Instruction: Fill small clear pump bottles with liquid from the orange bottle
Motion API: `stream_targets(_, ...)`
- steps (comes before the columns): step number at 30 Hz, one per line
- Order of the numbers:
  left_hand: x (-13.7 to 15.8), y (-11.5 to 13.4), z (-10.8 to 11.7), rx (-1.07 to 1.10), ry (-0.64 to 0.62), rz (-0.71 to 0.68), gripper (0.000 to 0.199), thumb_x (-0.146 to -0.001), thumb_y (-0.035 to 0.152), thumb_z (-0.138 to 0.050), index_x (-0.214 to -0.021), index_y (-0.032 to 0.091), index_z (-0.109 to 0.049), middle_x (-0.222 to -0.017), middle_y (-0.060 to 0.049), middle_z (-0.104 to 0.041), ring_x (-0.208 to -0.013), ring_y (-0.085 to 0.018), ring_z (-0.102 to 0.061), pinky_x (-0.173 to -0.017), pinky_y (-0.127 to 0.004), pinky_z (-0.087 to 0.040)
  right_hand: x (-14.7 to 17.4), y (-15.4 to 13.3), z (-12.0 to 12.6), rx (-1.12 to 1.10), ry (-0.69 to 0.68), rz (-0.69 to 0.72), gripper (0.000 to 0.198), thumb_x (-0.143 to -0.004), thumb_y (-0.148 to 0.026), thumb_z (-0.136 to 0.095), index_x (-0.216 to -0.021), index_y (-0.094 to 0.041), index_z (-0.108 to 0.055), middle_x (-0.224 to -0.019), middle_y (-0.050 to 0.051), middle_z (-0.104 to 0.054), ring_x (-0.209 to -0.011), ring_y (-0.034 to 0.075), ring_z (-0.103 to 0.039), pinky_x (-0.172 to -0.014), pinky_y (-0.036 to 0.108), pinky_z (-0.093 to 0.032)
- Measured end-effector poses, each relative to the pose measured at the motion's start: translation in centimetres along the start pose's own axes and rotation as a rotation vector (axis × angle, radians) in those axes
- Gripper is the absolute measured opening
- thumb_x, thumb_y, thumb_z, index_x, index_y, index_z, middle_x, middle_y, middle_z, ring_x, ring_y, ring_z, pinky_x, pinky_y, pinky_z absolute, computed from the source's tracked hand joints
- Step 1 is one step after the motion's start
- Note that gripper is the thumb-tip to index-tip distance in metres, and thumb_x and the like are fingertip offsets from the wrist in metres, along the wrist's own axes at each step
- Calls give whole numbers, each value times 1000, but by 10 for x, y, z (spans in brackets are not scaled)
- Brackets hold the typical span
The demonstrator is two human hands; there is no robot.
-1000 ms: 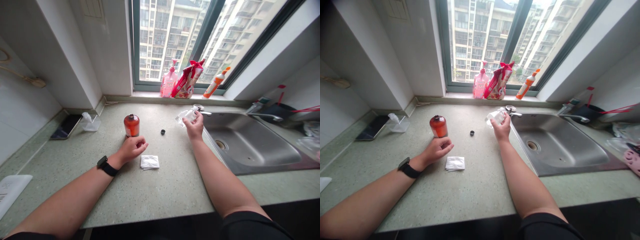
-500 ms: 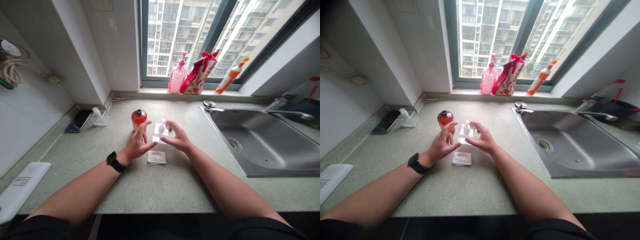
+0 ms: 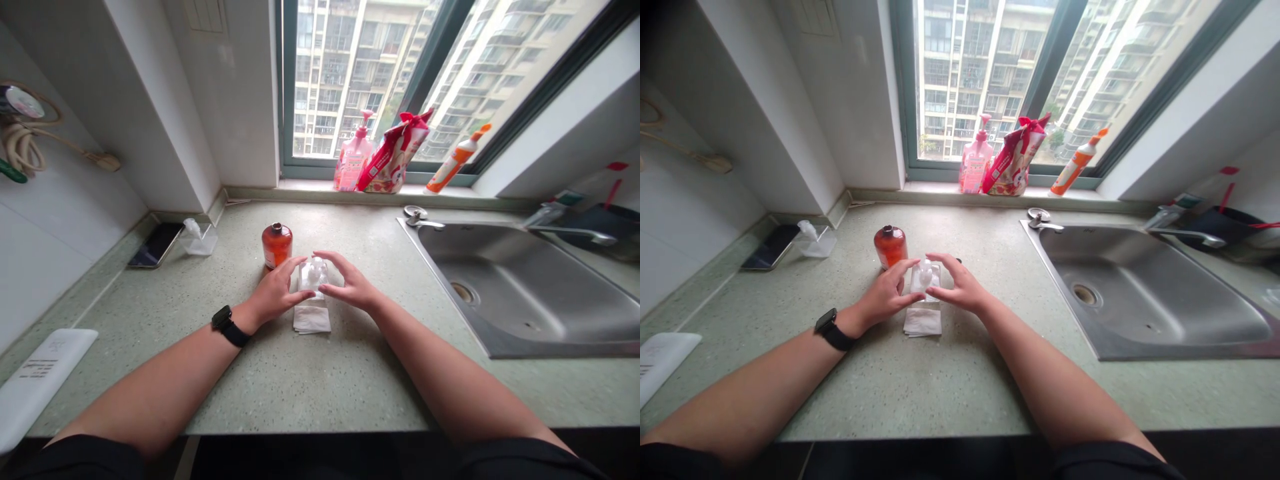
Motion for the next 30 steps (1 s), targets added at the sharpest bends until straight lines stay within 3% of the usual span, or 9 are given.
stream_targets(4, -2, 5, 1, 22, 5, -20, 66, -91, 52, -85, -146, 23, -61, -139, -13, -72, -127, -33, -71, -114, -49, -57, -4, -7, -2, 49, 184, -13, 38, -91, -57, -80, -115, -28, -74, -127, 11, -74, -125, 33, -69, -111, 54, -56)
stream_targets(9, -2, 10, 1, 7, 37, -36, 55, -97, 48, -78, -143, 23, -63, -140, -13, -72, -129, -31, -71, -116, -49, -57, -5, -10, -7, 102, 294, -57, 33, -89, -59, -81, -92, -27, -76, -117, 10, -75, -115, 31, -70, -104, 50, -59)
stream_targets(14, 1, 16, -4, -34, 19, -68, 52, -102, 40, -73, -149, 19, -61, -153, -16, -65, -144, -32, -63, -125, -52, -51, -6, -11, -5, 110, 272, -54, 31, -92, -57, -81, -98, -27, -82, -115, 9, -76, -114, 29, -71, -104, 49, -58)
stream_targets(20, 6, 15, -13, -56, 2, 3, 60, -105, 35, -66, -160, 17, -50, -164, -20, -55, -156, -34, -52, -130, -54, -45, -8, -6, -2, 94, 223, -17, 30, -93, -54, -81, -106, -27, -84, -116, 10, -76, -123, 32, -70, -110, 52, -55)
stream_targets(27, 6, 16, -12, 8, 5, 47, 75, -103, 34, -69, -169, 20, -36, -166, -19, -54, -154, -34, -55, -128, -52, -48, -11, 1, -5, -15, 107, -15, 32, -97, -55, -76, -111, -28, -84, -120, 10, -77, -120, 30, -71, -110, 50, -55)
stream_targets(30, 6, 15, -11, 6, 5, 59, 76, -102, 35, -70, -169, 20, -36, -165, -19, -55, -153, -34, -56, -127, -51, -48, -9, 5, -1, -81, 130, -54, 37, -93, -57, -79, -117, -29, -81, -124, 10, -76, -120, 29, -70, -111, 50, -54)
Point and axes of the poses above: each hand's wrist, its own x-axis away from the middle knuckle, its own z-axis out of the back of the hand, y = z × x, the point moved 7 cm from there along -x, towards the middle knuckle
